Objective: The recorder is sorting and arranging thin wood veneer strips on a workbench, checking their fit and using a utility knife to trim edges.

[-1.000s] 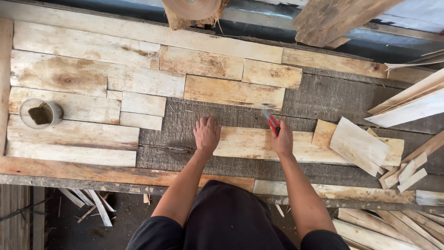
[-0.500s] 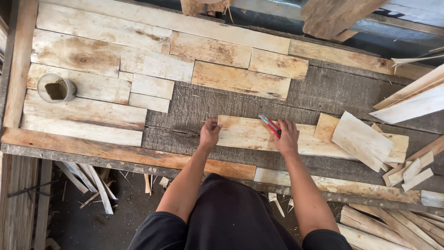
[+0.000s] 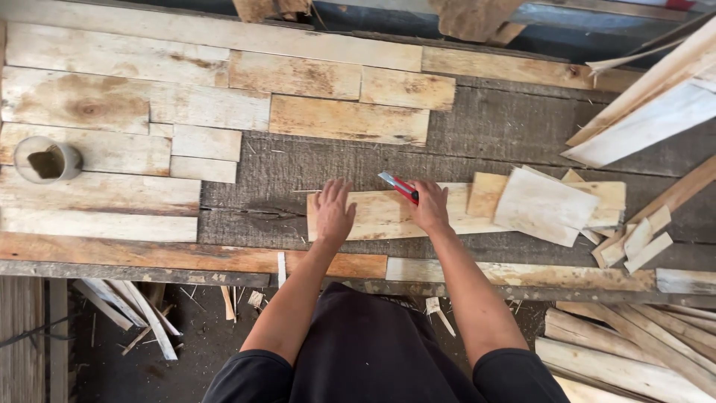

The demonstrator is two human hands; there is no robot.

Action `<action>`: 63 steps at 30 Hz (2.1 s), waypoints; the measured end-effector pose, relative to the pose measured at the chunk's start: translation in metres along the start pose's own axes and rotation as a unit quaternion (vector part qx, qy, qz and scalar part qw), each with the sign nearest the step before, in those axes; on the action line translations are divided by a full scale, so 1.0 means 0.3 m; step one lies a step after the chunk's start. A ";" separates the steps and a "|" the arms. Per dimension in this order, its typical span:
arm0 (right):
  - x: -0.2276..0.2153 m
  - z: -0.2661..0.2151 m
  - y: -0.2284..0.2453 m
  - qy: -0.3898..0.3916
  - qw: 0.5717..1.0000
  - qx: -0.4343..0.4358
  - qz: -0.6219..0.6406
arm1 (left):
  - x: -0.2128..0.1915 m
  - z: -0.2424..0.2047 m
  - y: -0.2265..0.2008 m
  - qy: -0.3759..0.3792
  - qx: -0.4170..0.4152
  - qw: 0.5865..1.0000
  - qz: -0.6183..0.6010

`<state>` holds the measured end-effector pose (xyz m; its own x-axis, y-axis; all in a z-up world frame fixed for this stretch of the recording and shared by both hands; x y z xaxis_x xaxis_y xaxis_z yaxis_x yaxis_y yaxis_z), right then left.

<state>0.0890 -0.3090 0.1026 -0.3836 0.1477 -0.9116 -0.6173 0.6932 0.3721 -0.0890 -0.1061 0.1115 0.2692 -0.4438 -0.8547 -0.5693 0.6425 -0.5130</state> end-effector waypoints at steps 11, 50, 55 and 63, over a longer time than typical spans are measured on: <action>-0.088 -0.175 -0.285 -0.028 0.993 0.113 -0.035 | 0.198 -0.008 -0.330 0.209 0.058 0.975 0.057; -0.144 -0.351 -0.611 -0.162 0.949 0.256 0.085 | 0.234 0.035 -0.440 0.244 -0.055 0.964 0.090; -0.071 -0.352 -0.679 -0.212 0.933 0.274 0.098 | 0.032 0.070 -0.408 0.242 -0.105 0.959 0.105; -0.178 -0.291 -0.407 -0.137 0.942 0.305 0.033 | -0.090 0.121 -0.136 0.147 -0.127 0.968 0.162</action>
<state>0.1250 -0.4631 0.1211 -0.1652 0.3237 -0.9316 -0.0574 0.9399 0.3367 -0.0448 -0.0975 0.1526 -0.1660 -0.4274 -0.8887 -0.7692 0.6200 -0.1545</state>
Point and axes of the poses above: each hand's wrist, its own z-axis towards the middle knuckle, its own x-axis out of the palm, y = z × x, the point moved 1 cm from there along z, towards the middle knuckle, and after that the axes turned 7 degrees about -x, right-handed, at the moved point
